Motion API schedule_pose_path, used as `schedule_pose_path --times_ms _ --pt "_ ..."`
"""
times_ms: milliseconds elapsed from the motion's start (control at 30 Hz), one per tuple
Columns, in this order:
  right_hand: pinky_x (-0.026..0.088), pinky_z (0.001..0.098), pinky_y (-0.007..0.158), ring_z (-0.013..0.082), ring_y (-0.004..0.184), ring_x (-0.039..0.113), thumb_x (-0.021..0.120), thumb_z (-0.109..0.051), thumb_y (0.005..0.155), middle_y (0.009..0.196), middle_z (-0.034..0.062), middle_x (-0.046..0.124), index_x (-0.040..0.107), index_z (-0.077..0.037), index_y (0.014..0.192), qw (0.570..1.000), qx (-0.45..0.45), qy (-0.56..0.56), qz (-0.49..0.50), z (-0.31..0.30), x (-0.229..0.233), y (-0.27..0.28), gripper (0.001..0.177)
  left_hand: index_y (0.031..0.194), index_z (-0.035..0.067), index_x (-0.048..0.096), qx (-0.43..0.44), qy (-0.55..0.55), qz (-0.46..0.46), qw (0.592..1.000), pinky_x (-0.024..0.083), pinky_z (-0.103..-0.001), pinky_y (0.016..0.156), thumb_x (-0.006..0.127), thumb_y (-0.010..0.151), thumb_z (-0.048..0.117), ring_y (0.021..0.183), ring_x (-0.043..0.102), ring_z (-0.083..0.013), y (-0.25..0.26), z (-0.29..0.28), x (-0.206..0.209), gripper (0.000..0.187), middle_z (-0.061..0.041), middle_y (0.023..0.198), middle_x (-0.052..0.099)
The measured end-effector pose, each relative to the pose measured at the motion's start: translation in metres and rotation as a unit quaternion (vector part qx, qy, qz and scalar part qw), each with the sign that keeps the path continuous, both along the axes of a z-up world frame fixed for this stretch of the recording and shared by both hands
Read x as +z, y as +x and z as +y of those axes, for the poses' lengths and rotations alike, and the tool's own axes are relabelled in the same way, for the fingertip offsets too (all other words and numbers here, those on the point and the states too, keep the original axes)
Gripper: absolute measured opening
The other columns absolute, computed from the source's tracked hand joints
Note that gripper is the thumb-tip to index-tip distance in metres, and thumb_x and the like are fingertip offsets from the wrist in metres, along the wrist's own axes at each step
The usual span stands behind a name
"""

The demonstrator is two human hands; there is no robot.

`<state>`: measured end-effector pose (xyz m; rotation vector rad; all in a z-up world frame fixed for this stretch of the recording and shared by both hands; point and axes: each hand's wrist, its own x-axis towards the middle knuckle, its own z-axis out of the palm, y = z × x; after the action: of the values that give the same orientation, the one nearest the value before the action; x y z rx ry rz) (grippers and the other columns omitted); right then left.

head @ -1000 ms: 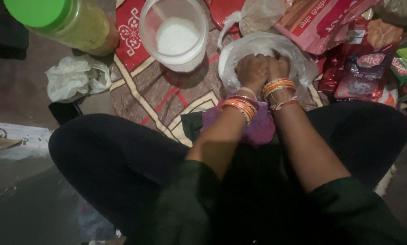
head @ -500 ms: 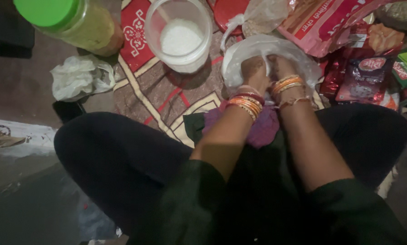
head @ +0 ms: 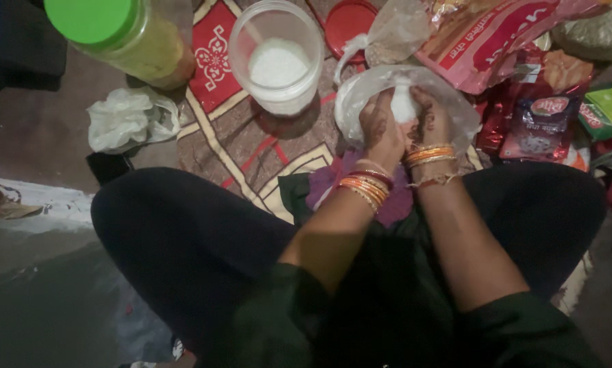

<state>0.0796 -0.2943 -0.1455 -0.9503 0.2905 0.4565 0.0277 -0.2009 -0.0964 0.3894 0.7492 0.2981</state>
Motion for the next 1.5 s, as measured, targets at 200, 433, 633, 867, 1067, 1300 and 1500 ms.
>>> schedule_pose_path --times_ms 200,433,633,867,1067,1300,1500 --pt "0.061 0.0346 0.08 0.0238 0.089 0.071 0.07 -0.034 0.094 0.104 0.0101 0.072 0.067 -0.004 0.116 0.999 0.009 0.01 0.049 0.01 0.001 -0.02 0.038 0.112 0.009 0.066 -0.005 -0.033 0.022 0.999 0.056 -0.048 0.071 0.067 0.093 0.023 0.093 0.064 -0.0259 -0.009 -0.009 -0.026 0.024 -0.008 0.104 0.067" --pt "0.056 0.0356 0.085 0.0203 0.092 0.068 0.071 -0.033 0.096 0.109 0.0074 0.07 0.068 -0.008 0.12 0.996 0.037 0.011 0.082 0.013 0.054 -0.062 0.034 0.118 0.01 0.068 -0.012 -0.057 0.013 0.998 0.055 -0.043 0.072 0.068 0.093 0.028 0.093 0.064 -0.0217 -0.045 -0.01 0.011 0.031 -0.004 0.105 0.069" --pt "0.055 0.0354 0.102 0.0206 0.112 0.068 0.07 -0.019 0.097 0.122 0.0087 0.071 0.066 -0.002 0.127 0.997 0.02 0.063 0.037 0.017 0.101 -0.083 0.035 0.128 -0.001 0.069 0.032 -0.061 -0.117 0.991 0.057 -0.036 0.087 0.072 0.098 0.02 0.097 0.068 -0.0228 -0.064 -0.01 0.049 0.037 -0.011 0.114 0.071" --pt "0.055 0.0344 0.104 0.0208 0.115 0.067 0.066 -0.019 0.1 0.127 0.0098 0.069 0.063 -0.001 0.132 0.995 0.062 0.075 -0.027 0.036 0.145 -0.093 0.037 0.128 -0.004 0.066 0.066 -0.088 -0.167 0.98 0.057 -0.037 0.094 0.071 0.097 0.017 0.104 0.068 -0.0242 -0.075 0.003 0.086 0.038 -0.012 0.12 0.07" --pt "0.055 0.0344 0.104 0.0214 0.115 0.067 0.067 -0.016 0.105 0.125 0.0114 0.069 0.063 0.003 0.132 0.993 0.073 0.026 -0.09 0.091 0.201 -0.098 0.033 0.132 -0.008 0.064 0.088 -0.007 -0.211 0.974 0.054 -0.035 0.095 0.071 0.101 0.025 0.109 0.067 -0.024 -0.087 0.064 0.14 0.046 -0.016 0.125 0.068" --pt "0.055 0.0321 0.108 0.0208 0.116 0.069 0.061 -0.012 0.104 0.124 0.0101 0.072 0.063 0.0 0.131 0.958 0.214 0.148 -0.122 0.179 0.187 -0.06 0.029 0.129 -0.01 0.064 0.197 -0.016 -0.237 0.951 0.057 -0.033 0.089 0.073 0.099 0.02 0.1 0.07 -0.0248 -0.062 0.142 0.144 0.044 -0.017 0.117 0.071" --pt "0.06 0.038 0.091 0.0259 0.099 0.071 0.063 -0.019 0.105 0.112 0.0124 0.073 0.066 -0.001 0.122 0.957 0.275 0.091 0.024 0.228 0.161 -0.04 0.025 0.12 -0.01 0.068 0.278 -0.014 -0.16 0.947 0.059 -0.032 0.084 0.072 0.094 0.012 0.091 0.071 -0.0246 -0.032 0.192 0.1 0.034 -0.017 0.107 0.073"
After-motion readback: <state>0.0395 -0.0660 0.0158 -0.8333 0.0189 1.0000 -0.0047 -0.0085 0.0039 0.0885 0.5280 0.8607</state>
